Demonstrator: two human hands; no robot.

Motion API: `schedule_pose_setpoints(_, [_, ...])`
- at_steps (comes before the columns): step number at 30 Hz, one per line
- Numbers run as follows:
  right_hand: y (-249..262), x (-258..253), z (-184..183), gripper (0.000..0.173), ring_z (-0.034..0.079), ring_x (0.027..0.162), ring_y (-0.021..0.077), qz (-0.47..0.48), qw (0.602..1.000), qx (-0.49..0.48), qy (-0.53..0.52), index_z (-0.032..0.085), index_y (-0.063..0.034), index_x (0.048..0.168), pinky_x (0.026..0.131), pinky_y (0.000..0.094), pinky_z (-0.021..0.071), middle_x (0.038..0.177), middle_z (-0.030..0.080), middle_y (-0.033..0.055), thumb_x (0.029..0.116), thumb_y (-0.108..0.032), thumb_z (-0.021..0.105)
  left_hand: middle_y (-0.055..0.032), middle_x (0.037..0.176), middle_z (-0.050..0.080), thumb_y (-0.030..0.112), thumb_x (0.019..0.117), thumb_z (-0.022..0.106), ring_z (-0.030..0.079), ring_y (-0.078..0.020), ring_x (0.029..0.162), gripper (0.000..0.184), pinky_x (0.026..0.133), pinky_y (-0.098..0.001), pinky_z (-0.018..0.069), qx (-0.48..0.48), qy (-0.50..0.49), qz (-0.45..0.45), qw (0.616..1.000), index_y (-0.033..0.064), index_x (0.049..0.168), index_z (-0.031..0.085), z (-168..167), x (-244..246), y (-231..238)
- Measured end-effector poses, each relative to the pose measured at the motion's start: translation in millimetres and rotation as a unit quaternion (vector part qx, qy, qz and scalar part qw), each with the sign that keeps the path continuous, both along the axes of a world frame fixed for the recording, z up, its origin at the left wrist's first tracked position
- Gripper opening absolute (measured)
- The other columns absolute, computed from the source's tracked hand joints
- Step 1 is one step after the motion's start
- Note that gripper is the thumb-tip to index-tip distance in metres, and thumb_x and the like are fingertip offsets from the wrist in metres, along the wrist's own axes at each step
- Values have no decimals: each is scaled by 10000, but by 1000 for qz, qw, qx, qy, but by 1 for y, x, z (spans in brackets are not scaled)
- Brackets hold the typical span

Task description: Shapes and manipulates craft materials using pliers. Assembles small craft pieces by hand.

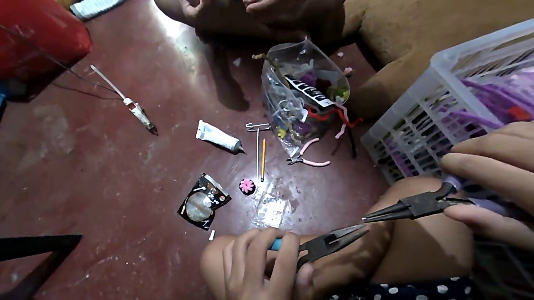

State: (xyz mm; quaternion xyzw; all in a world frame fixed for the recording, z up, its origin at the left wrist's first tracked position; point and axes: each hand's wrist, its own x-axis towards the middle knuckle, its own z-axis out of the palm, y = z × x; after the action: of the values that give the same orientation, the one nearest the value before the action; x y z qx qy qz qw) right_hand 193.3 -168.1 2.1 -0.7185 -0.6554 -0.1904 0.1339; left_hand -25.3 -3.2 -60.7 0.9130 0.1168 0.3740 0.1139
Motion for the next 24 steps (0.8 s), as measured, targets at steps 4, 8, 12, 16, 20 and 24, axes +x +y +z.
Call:
schedule_pose_setpoints(4, [-1, 0, -1, 608, 653, 683, 380, -6, 1000, -6, 0, 616, 11, 831, 607, 445, 461, 758, 673, 219, 1064, -455, 300, -119, 912, 646, 347, 1096, 321, 605, -218, 925, 444, 853, -286, 434, -4, 0, 1, 1000, 55, 997, 640, -1, -1, 0])
schedule_pose_setpoints(8, [7, 5, -19, 569, 654, 616, 412, -9, 999, -21, 29, 655, 55, 781, 525, 470, 469, 703, 657, 228, 1021, -385, 387, -174, 893, 685, 270, 1050, 396, 654, -263, 844, 419, 760, -336, 490, -45, 28, 51, 997, -13, 976, 696, -19, -1, 3])
schedule_pose_setpoints(12, [34, 16, -47, 447, 684, 752, 518, -43, 974, -189, 119, 689, 130, 857, 649, 594, 526, 773, 663, 302, 1008, -274, 574, -343, 1147, 666, 111, 1013, 527, 642, -531, 1068, 330, 888, -643, 472, -240, 264, 119, 927, -126, 1187, 676, -58, 26, 1])
schedule_pose_setpoints(16, [79, 13, -59, 533, 607, 1114, 561, -122, 881, -420, 179, 642, 173, 1153, 945, 624, 438, 1126, 647, 383, 1091, -328, 471, -320, 1444, 503, 235, 1108, 370, 454, -516, 1350, 451, 1080, -646, 331, -363, 458, 124, 802, -32, 1436, 529, -121, 84, 5])
schedule_pose_setpoints(20, [98, 4, -65, 540, 582, 1169, 557, -140, 877, -411, 206, 620, 178, 1201, 981, 616, 416, 1190, 624, 394, 1096, -325, 453, -293, 1561, 386, 221, 1114, 348, 326, -484, 1464, 460, 1140, -645, 262, -368, 499, 142, 771, -30, 1479, 473, -152, 120, 16])
schedule_pose_setpoints(24, [106, -1, -78, 506, 616, 1091, 561, -144, 905, -329, 227, 641, 189, 1125, 921, 616, 443, 1119, 645, 392, 1081, -293, 494, -348, 1595, 275, 242, 1086, 441, 206, -539, 1496, 501, 1206, -618, 141, -375, 407, 152, 819, -4, 1523, 431, -165, 121, 26])
